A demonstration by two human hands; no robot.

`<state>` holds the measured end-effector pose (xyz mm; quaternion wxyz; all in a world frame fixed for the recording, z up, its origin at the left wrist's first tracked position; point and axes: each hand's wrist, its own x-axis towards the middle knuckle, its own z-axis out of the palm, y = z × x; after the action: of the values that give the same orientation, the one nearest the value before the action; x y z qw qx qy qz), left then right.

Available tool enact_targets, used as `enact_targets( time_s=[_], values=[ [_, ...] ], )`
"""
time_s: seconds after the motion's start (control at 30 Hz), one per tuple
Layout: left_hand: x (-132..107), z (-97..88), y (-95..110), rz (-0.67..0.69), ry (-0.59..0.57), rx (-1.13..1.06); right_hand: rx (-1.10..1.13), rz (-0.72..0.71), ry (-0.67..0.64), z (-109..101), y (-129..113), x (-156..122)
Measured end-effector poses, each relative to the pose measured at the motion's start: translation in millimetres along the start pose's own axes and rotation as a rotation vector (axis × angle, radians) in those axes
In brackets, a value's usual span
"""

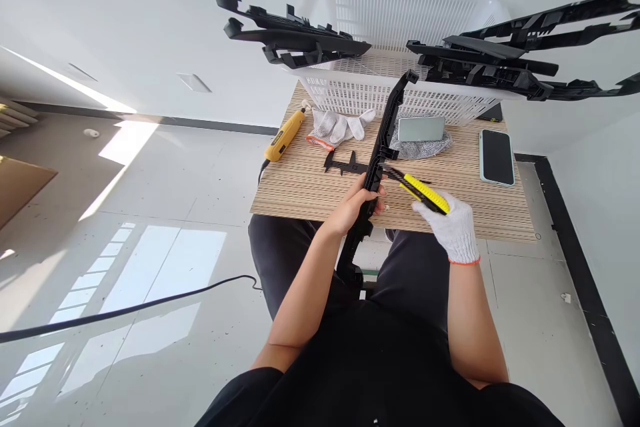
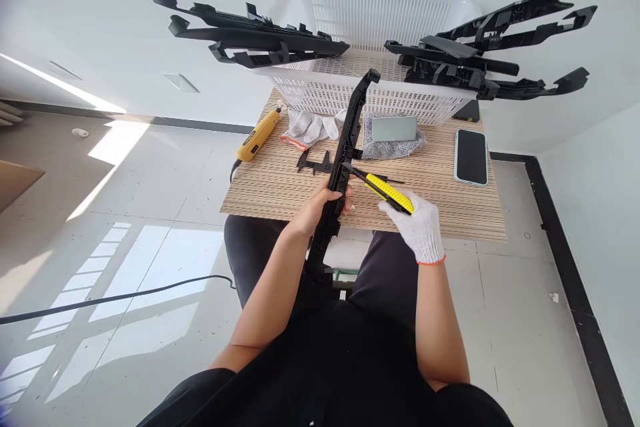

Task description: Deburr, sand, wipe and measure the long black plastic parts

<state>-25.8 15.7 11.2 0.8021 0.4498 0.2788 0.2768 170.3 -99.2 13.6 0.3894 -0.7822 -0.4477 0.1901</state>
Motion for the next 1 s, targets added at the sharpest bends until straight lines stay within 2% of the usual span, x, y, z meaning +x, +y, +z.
enact_targets(
  time_s=[0.1,0.5,0.6,0.8,0.9,1.0],
  values=[
    [2,-1.2,-4,0.001,0.017,-0.036,0.060,0.099,0.113,0,4,-1],
    [-1,3.7,-11,0.128,0.108,0.065,0.111,0.084,0.118,-1,4,-4],
    [-5,3.8,-7,0.140,0.074,0.085,0.116,0.088,0.117,-1,4,-3],
    [-15,-3.7,-2,0.067,-0.056,0.062,0.123,0.084,0.107,-1,8,-2],
    [-16,-7.2,-4,0.086,-0.064,0.118,0.159,0.076,0.096,-1,9,-3],
    [-16,-5.8,-7,0.140,-0.039,0.197,0.162,0.003,0.071,-3,8,-4]
  ],
)
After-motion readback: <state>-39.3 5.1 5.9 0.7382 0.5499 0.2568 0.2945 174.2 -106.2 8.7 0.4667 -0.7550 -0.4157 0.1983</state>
